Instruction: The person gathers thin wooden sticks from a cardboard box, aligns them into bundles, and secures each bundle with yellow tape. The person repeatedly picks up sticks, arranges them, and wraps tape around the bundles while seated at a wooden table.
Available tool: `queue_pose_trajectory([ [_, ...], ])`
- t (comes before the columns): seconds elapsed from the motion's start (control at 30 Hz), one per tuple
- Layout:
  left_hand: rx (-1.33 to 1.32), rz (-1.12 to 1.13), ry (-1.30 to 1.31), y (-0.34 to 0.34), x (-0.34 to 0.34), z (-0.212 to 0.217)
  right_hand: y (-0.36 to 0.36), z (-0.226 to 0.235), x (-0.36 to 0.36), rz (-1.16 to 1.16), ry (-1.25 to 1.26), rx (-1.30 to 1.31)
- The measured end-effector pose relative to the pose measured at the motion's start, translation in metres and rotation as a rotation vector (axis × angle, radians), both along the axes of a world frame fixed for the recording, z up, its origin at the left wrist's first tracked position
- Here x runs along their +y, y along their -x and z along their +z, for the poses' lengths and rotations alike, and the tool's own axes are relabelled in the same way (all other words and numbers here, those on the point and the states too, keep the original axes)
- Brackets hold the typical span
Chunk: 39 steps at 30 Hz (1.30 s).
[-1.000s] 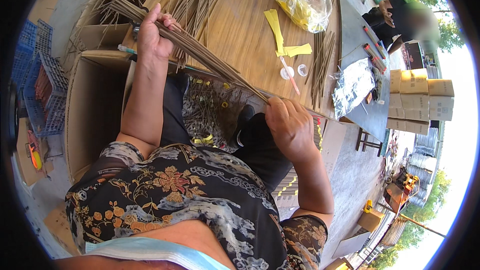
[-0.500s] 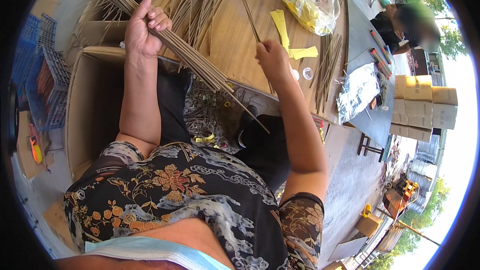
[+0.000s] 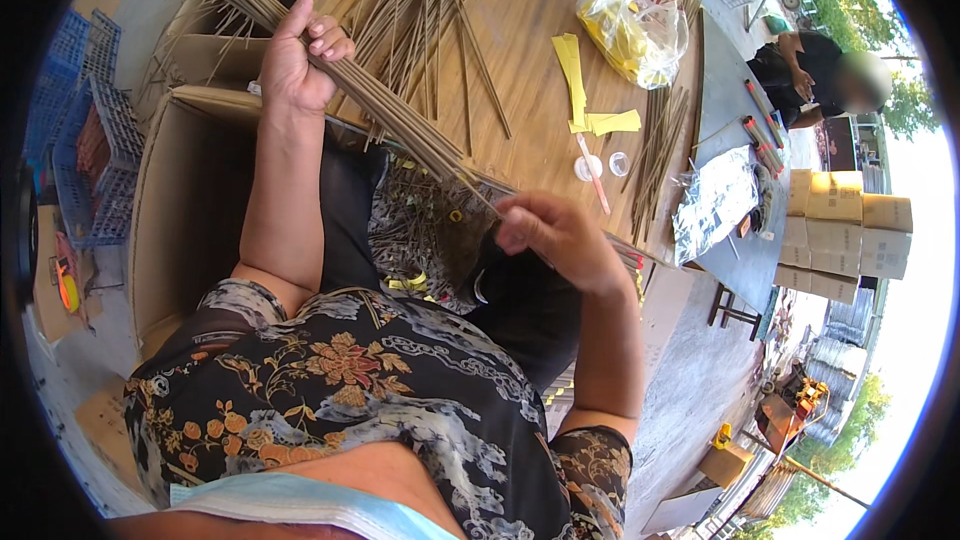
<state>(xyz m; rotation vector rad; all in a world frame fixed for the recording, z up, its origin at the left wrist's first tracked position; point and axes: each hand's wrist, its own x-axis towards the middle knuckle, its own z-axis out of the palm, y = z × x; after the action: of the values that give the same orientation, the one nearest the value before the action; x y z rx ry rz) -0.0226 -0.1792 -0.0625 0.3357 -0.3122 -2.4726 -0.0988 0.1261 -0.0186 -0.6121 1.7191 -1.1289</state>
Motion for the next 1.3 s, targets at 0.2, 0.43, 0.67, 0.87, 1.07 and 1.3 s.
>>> queue_pose_trajectory([
  [0.2,-0.063,0.045,-0.04,0.005,0.008,0.003,-0.02,0.026,0.046,-0.089,-0.083,0.077],
  [0.43,0.119,-0.112,0.063,0.005,0.007,-0.002,0.001,0.015,0.012,-0.422,-0.018,0.357],
  [0.67,0.093,-0.219,0.11,0.007,0.02,0.0,0.071,-0.08,-0.087,-0.307,-0.189,0.867],
  [0.87,-0.026,-0.259,0.164,0.011,0.036,0.009,0.024,-0.053,-0.115,-0.1,0.27,0.615],
  [1.07,0.042,-0.364,0.177,0.011,0.046,0.007,-0.028,-0.03,-0.11,0.177,0.048,-0.212],
  [1.3,-0.127,-0.11,0.189,0.011,0.035,0.011,-0.039,-0.055,-0.089,0.015,-0.082,0.951],
])
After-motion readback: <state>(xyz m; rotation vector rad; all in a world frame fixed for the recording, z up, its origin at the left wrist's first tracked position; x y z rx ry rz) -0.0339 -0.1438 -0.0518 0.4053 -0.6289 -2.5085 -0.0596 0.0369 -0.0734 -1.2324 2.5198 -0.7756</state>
